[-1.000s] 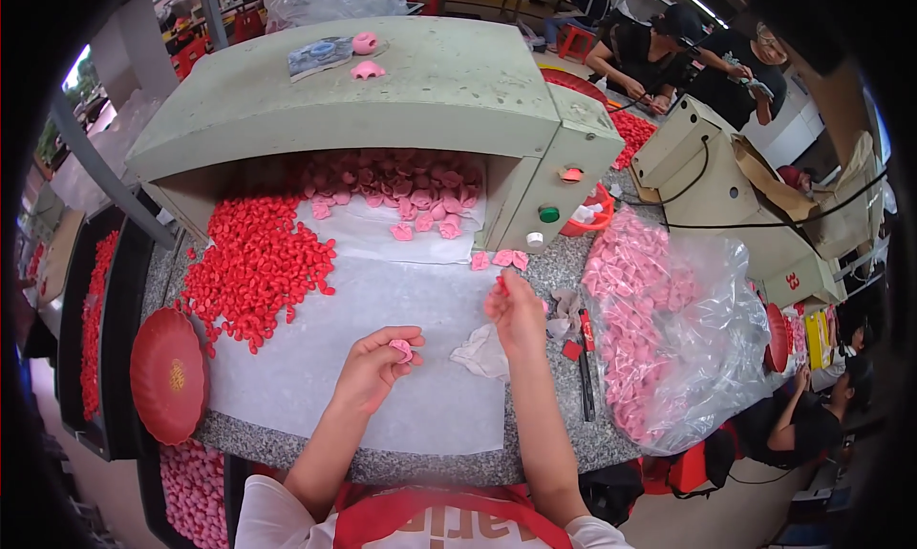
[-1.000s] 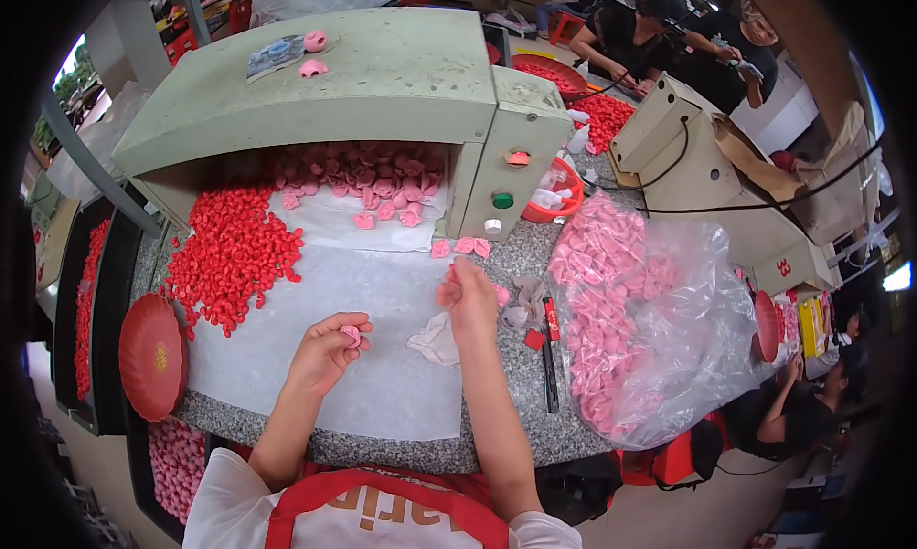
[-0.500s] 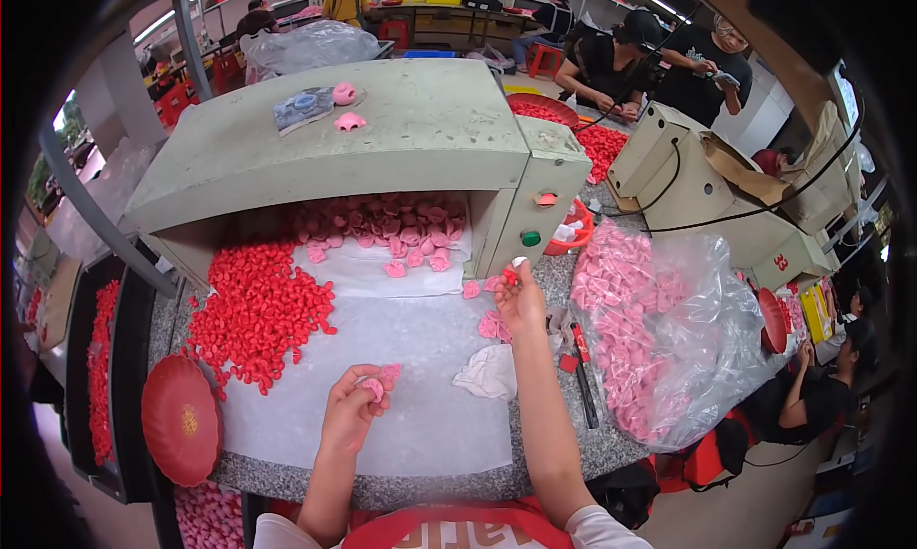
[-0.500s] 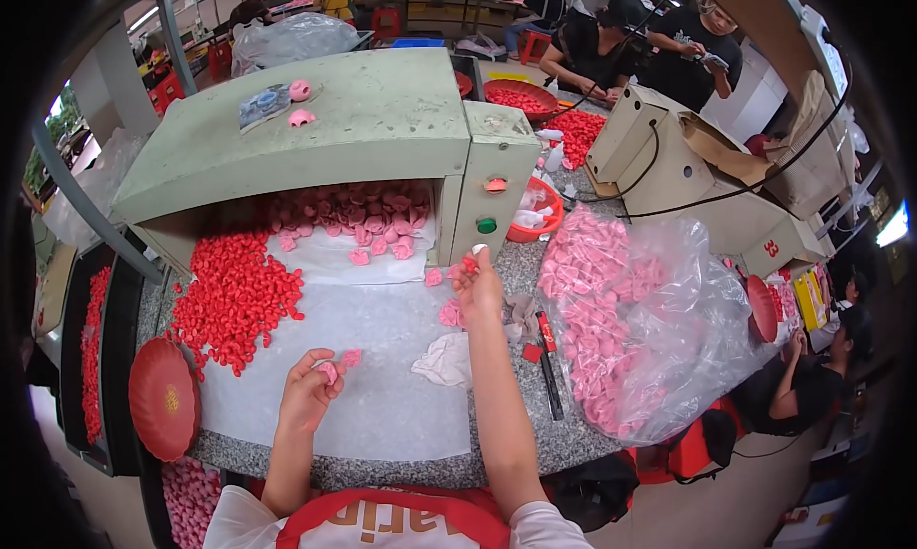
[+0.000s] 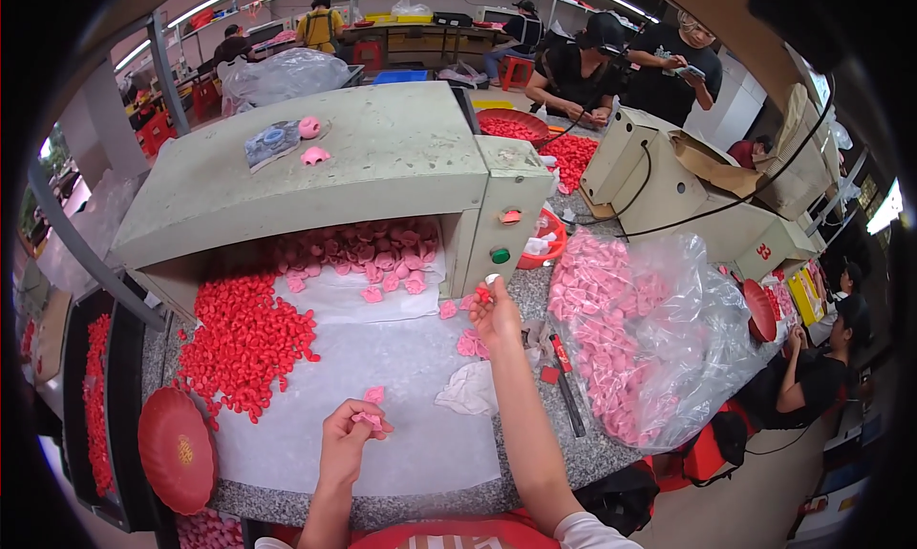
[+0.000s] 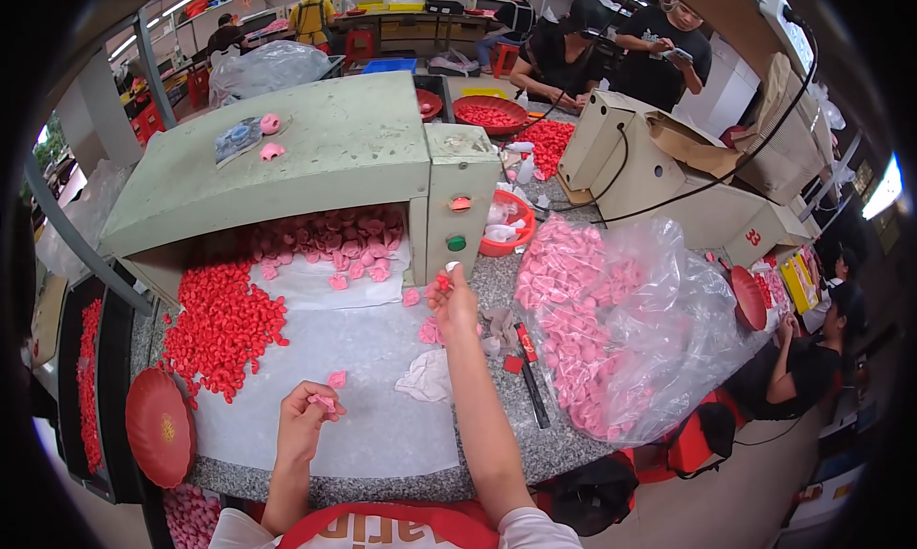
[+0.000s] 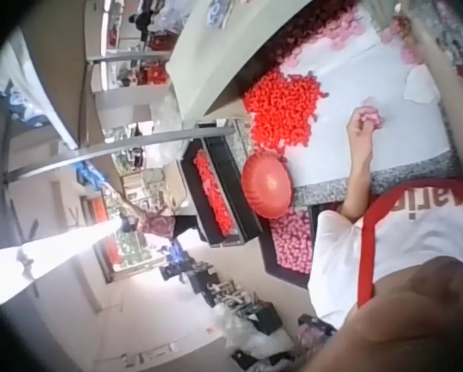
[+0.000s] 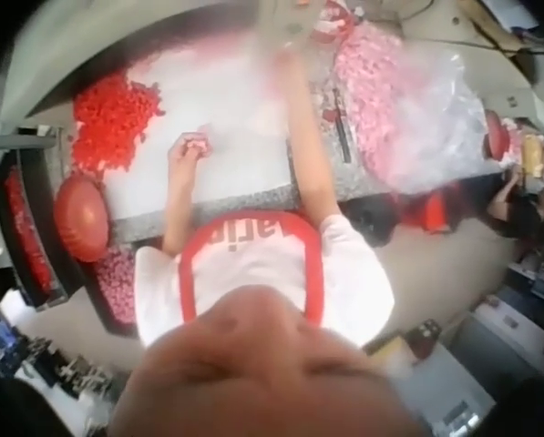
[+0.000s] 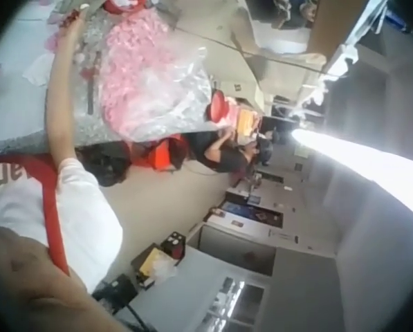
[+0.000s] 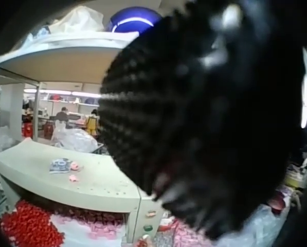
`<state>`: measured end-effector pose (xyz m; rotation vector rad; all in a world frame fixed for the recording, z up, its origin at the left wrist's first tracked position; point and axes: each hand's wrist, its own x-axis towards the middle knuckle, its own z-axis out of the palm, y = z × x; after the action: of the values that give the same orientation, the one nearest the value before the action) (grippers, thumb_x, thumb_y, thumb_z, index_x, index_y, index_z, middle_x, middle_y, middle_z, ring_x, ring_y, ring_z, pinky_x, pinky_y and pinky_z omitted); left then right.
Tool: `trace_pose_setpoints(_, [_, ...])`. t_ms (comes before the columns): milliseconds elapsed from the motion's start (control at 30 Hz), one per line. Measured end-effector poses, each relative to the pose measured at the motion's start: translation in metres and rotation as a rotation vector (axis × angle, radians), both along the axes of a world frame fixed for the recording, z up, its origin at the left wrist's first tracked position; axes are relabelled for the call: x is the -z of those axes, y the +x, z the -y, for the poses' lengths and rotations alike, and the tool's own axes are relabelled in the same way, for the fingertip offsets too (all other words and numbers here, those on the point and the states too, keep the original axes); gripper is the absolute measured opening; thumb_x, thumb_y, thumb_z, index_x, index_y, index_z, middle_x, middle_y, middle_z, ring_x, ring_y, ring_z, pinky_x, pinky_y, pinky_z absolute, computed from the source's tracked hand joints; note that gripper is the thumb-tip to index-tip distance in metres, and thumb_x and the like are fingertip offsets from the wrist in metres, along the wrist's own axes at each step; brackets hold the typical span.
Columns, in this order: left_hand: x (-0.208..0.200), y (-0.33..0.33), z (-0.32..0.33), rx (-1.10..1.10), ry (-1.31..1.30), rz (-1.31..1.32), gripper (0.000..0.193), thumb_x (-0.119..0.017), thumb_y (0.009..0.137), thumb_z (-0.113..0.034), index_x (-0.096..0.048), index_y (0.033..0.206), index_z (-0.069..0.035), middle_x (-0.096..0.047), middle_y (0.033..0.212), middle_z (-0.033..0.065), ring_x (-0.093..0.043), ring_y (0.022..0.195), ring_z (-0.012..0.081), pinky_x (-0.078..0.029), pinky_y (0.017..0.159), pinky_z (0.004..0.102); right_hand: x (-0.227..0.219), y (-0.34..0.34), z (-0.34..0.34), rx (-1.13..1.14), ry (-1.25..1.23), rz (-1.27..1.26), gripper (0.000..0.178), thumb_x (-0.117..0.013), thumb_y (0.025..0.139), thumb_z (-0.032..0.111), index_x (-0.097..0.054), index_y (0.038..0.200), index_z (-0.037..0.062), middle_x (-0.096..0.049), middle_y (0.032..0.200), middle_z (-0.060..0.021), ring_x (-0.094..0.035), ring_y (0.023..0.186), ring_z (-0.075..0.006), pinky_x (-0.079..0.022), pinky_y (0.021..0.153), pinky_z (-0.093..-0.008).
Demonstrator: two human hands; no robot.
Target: Assemble small pink plastic toy components by applying liquid adhesive and joining the parts at a factory workstation.
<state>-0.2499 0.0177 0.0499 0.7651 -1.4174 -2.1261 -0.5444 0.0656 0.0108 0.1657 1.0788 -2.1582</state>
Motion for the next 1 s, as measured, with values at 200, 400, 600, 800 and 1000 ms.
trace_pose_setpoints(200, [-0.014,-0.011,-0.007,-0.095,0.001,-0.032,0.013,-0.045,0.078,0.002,-0.052,0.089,-0.001,-0.058,0.079,0.0088,-0.059,0.063,0.0158,-0.046,0.053,0.0224,-0.009,0.048,-0.015,-0.058,0.008,-0.002,0.028,-0.053,0.083,0.032,-0.054,0.093,0.0052,-0.055,0.073,-0.0041,-0.051,0.058,-0.0123,-0.04,0.05,-0.0241])
trace_pose_setpoints(400, [-0.02,-0.024,-0.007,0.094,0.129,0.03,0.024,-0.049,0.078,0.002,-0.051,0.101,0.0,-0.058,0.097,0.0144,-0.061,0.069,0.0175,-0.049,0.058,0.0231,-0.051,0.118,-0.069,-0.298,-0.028,-0.194,0.032,-0.051,0.083,0.01,-0.048,0.114,0.0011,-0.056,0.091,-0.0066,-0.049,0.061,-0.0096,-0.039,0.051,-0.0217])
trace_pose_setpoints(600, [-0.028,-0.019,-0.019,0.107,0.119,-0.204,0.042,-0.053,0.077,0.006,-0.043,0.118,0.001,-0.055,0.107,0.0153,-0.058,0.089,0.0197,-0.048,0.078,0.0276,-0.067,0.142,-0.095,-0.465,-0.022,-0.362,0.035,-0.053,0.08,0.002,-0.048,0.115,-0.0012,-0.055,0.094,-0.0072,-0.048,0.061,-0.0084,-0.039,0.051,-0.0206])
trace_pose_setpoints(800, [-0.032,-0.007,-0.024,0.141,-0.035,-0.133,0.049,-0.056,0.074,0.009,-0.041,0.12,0.002,-0.053,0.11,0.0157,-0.055,0.095,0.0181,-0.047,0.08,0.0273,-0.075,0.163,-0.093,-0.405,0.179,-0.887,0.037,-0.058,0.073,-0.007,-0.052,0.11,-0.0015,-0.054,0.086,-0.0059,-0.05,0.063,-0.0081,-0.042,0.051,-0.0196])
trace_pose_setpoints(1000, [-0.035,-0.003,-0.027,0.16,-0.109,-0.224,0.045,-0.058,0.073,0.01,-0.045,0.116,0.003,-0.055,0.105,0.0135,-0.055,0.095,0.0165,-0.048,0.08,0.0282,-0.087,0.168,-0.094,-0.458,0.328,-1.244,0.034,-0.067,0.069,0.001,-0.058,0.102,0.0038,-0.055,0.079,-0.0059,-0.054,0.061,-0.0078,-0.046,0.053,-0.0212])
